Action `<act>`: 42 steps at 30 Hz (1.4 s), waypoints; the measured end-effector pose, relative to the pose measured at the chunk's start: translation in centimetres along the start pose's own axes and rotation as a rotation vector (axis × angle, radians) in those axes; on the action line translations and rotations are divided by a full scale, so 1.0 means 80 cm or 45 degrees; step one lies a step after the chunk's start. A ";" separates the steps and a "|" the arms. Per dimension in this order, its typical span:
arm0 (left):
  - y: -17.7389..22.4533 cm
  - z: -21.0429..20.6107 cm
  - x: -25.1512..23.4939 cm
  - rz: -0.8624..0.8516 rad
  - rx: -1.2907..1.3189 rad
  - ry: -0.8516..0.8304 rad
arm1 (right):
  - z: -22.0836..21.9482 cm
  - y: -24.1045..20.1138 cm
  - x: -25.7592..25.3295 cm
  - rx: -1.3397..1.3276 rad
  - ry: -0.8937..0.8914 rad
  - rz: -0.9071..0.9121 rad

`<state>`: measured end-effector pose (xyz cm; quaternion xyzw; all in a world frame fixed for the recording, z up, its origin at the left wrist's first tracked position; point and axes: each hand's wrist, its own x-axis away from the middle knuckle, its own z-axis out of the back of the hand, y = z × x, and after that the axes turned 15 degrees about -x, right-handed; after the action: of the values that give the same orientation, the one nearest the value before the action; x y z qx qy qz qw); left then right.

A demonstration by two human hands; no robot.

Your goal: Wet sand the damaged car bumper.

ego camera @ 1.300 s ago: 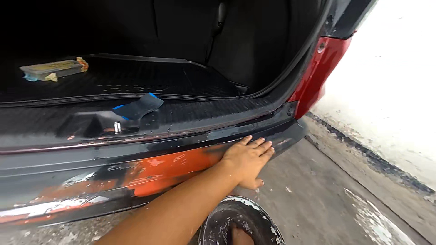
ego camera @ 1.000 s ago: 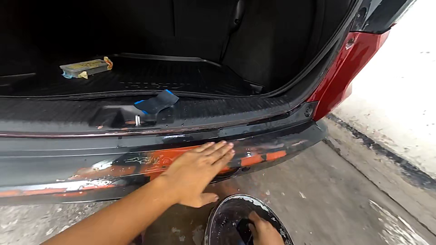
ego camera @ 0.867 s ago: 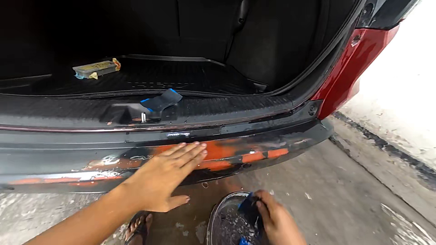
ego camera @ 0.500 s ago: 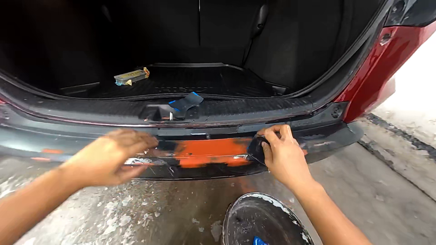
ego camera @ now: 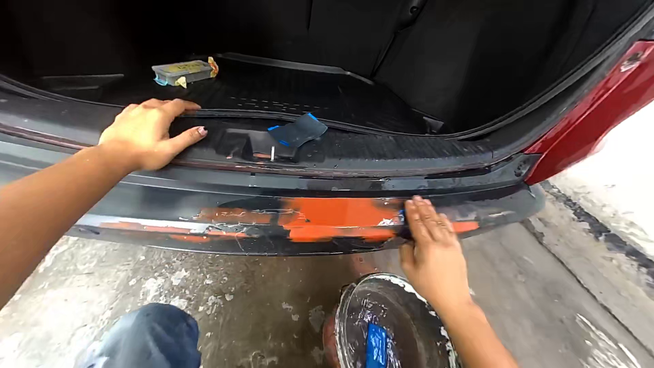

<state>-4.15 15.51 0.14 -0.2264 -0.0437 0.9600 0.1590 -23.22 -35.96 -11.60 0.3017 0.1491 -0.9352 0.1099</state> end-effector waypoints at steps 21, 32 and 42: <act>0.001 0.002 0.001 0.005 -0.022 -0.047 | -0.081 -0.247 -0.031 -0.173 -0.164 0.223; 0.004 0.002 0.000 0.028 -0.017 -0.056 | -0.079 -0.251 -0.040 -0.113 -0.186 0.177; 0.005 0.002 -0.001 0.048 -0.015 -0.067 | -0.078 -0.251 -0.039 -0.044 -0.200 0.122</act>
<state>-4.31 15.10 0.26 -0.2029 -0.0491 0.9681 0.1382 -23.35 -14.75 -10.30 0.2324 0.1415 -0.9469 0.1712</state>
